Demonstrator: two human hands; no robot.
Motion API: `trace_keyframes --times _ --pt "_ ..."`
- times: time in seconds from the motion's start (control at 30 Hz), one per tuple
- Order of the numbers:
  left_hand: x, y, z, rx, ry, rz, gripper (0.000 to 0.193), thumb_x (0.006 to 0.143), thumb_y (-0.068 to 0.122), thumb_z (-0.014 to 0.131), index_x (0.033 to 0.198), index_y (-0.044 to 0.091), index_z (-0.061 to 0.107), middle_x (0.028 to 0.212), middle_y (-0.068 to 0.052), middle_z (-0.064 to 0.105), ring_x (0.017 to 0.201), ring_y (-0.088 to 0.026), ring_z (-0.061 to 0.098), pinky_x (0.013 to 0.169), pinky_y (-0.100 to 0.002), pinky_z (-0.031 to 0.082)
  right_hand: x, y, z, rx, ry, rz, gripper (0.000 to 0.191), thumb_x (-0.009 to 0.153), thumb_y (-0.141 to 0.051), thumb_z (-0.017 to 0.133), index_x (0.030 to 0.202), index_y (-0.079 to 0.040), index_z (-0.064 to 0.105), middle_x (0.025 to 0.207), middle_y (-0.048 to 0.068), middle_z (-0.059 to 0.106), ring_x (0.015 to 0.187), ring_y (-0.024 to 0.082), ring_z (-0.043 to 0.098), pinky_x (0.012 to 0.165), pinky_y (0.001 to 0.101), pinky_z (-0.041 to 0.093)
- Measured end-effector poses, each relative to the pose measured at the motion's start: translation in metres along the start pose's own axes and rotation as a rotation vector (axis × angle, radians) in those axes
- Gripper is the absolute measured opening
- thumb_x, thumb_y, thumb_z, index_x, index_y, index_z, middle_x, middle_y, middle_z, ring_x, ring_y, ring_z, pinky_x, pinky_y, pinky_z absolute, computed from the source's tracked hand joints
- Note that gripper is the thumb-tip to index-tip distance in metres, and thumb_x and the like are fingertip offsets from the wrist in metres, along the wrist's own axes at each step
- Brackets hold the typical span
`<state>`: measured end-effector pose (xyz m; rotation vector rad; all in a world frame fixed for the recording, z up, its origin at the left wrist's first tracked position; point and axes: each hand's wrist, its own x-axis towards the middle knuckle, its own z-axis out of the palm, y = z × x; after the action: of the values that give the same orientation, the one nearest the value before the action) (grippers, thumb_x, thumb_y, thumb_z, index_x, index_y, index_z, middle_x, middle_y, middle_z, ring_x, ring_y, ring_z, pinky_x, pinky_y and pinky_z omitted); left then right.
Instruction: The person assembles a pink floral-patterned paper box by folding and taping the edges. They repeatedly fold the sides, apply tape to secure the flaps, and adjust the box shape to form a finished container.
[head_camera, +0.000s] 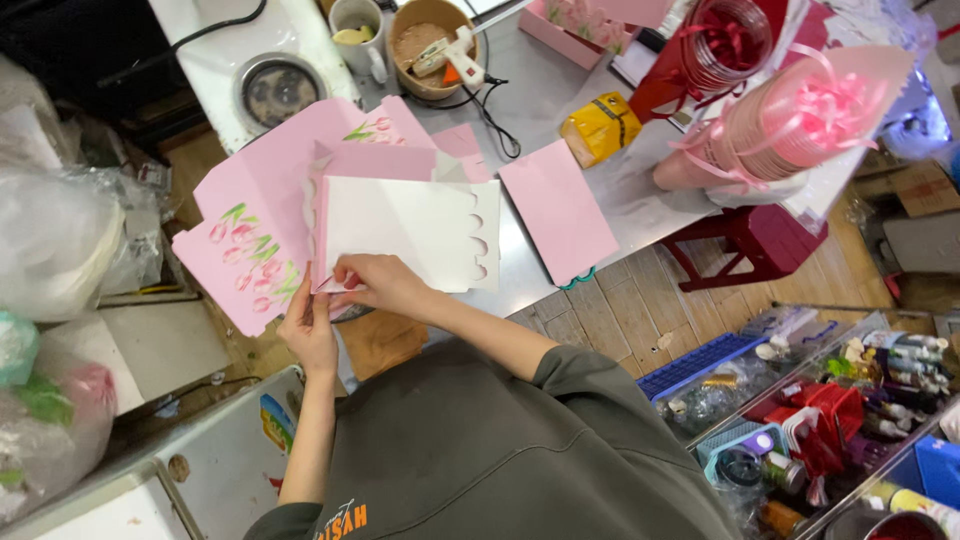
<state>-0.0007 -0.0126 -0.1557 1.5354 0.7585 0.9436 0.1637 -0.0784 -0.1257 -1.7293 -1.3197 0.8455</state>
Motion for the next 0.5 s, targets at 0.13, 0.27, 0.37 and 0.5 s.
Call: trace_keyframes --times 0.13,0.27,0.37,0.5 --pt "-0.002 -0.015 -0.001 0.031 0.059 -0.121 0.041 0.107 0.011 0.062 0.143 -0.007 0.058 0.123 -0.014 0.071 0.108 -0.015 0.068 0.098 -0.029 0.055 0.023 0.006 0.000 0.449 -0.013 0.149 0.049 0.085 -0.033 0.084 0.114 -0.003 0.057 0.105 0.009 0.072 0.100 0.019 0.070 0.086 0.0324 0.056" --pt "-0.004 -0.018 -0.002 0.032 0.041 -0.094 0.042 0.106 0.008 0.062 0.144 -0.009 0.055 0.127 -0.015 0.069 0.111 -0.014 0.066 0.098 -0.028 0.053 0.033 0.011 0.003 0.858 -0.056 0.412 0.048 0.090 -0.030 0.077 0.123 -0.005 0.053 0.114 0.007 0.068 0.107 0.016 0.066 0.091 0.0325 0.056" --pt "-0.004 -0.020 -0.004 0.001 0.057 -0.095 0.043 0.107 0.008 0.061 0.146 -0.009 0.054 0.125 -0.013 0.068 0.107 -0.012 0.065 0.095 -0.026 0.052 0.033 0.012 0.007 1.072 -0.060 0.472 0.047 0.088 -0.026 0.077 0.123 -0.008 0.051 0.118 0.008 0.066 0.110 0.014 0.066 0.093 0.0312 0.056" --pt "-0.003 -0.019 -0.006 -0.020 0.048 -0.081 0.042 0.106 0.006 0.061 0.145 -0.009 0.054 0.126 -0.012 0.068 0.107 -0.011 0.063 0.095 -0.025 0.052 0.035 0.005 0.012 1.052 -0.050 0.455 0.050 0.087 -0.023 0.079 0.125 -0.009 0.050 0.115 0.006 0.064 0.108 0.013 0.063 0.091 0.0321 0.054"
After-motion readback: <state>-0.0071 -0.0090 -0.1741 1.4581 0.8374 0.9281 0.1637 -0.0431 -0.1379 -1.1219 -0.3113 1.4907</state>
